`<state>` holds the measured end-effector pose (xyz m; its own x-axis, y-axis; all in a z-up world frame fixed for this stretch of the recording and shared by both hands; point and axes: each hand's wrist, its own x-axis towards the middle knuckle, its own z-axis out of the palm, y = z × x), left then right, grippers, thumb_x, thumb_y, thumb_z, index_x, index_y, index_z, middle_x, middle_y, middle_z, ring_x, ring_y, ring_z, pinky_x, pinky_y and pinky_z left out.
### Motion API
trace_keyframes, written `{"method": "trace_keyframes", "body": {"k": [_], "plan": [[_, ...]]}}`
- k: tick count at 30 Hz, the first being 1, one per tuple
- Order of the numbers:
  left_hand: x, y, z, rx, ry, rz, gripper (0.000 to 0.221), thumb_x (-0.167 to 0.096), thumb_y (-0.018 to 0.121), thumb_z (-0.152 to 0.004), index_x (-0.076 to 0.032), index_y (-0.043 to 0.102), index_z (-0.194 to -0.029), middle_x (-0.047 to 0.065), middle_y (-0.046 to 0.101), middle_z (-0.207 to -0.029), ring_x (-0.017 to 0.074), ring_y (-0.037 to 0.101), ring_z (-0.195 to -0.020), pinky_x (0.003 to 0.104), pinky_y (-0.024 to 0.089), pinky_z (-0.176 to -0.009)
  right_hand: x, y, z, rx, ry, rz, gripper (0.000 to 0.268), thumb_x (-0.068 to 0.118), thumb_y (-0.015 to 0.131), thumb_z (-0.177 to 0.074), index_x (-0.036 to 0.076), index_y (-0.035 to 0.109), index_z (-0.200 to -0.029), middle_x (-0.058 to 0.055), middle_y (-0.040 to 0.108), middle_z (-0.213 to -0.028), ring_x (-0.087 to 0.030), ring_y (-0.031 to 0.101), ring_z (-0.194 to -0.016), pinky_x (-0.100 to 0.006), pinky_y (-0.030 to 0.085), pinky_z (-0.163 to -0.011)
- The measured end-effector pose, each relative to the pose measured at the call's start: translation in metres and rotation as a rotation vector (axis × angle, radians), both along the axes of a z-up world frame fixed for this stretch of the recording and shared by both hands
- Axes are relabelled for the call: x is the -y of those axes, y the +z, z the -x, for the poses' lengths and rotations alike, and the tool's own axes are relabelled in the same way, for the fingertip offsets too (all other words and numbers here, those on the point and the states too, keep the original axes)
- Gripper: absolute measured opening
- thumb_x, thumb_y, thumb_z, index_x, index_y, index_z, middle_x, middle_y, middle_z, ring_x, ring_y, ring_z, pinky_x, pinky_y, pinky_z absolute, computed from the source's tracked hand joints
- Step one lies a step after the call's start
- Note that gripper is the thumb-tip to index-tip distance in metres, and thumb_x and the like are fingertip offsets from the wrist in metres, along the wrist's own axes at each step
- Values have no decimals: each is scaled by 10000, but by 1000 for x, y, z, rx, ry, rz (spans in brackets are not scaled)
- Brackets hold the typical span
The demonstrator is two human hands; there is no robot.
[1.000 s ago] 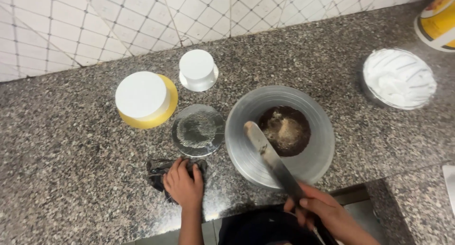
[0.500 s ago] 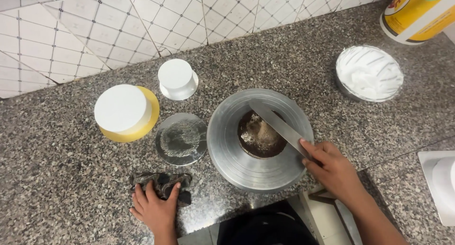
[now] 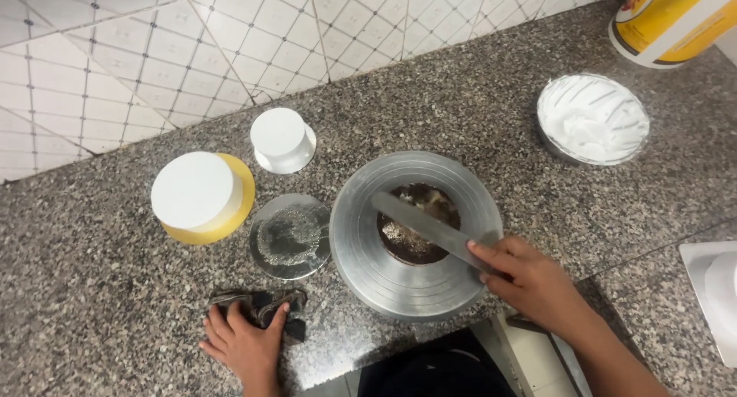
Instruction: Preparing a small chocolate cake by slicing, moistening, and applying frosting.
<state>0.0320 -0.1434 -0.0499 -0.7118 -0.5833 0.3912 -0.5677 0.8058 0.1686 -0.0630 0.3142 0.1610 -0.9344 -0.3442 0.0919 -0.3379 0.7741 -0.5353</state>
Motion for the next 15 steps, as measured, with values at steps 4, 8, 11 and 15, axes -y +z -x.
{"method": "trace_keyframes", "body": {"k": [4,8,11,15], "plan": [[5,4,4,-144,-112,-194,1119,-796,701,-673,-23,505,-1458,306,377,-1584,481,271,-1524,663,156,-1199,-6,-10,7,58,-82,35,511,234,745,-841,282,660,-1343,32,683,-918,-89,659,-637,-280,577,-543],[9,8,5,-35,-77,-274,1058,-706,742,-702,-34,489,-1478,271,369,-1590,432,248,-1526,614,142,-1222,-14,-22,16,378,-213,445,479,197,669,-891,193,676,-1371,-68,713,-877,-153,616,-640,-283,537,-532],[13,-1,4,-50,-111,-250,862,-585,714,-808,-49,532,-1457,252,390,-1604,419,269,-1533,571,158,-1246,-8,-10,18,788,-334,888,383,166,597,-919,95,687,-1285,-123,764,-869,-179,619,-618,-291,504,-499],[14,-7,3,-130,-155,-234,623,-386,661,-865,-61,602,-1394,202,456,-1592,405,323,-1538,510,203,-1276,-3,-5,16,868,-367,1051,345,172,592,-883,78,693,-1200,-155,761,-872,-190,625,-603,-304,476,-475]]}}
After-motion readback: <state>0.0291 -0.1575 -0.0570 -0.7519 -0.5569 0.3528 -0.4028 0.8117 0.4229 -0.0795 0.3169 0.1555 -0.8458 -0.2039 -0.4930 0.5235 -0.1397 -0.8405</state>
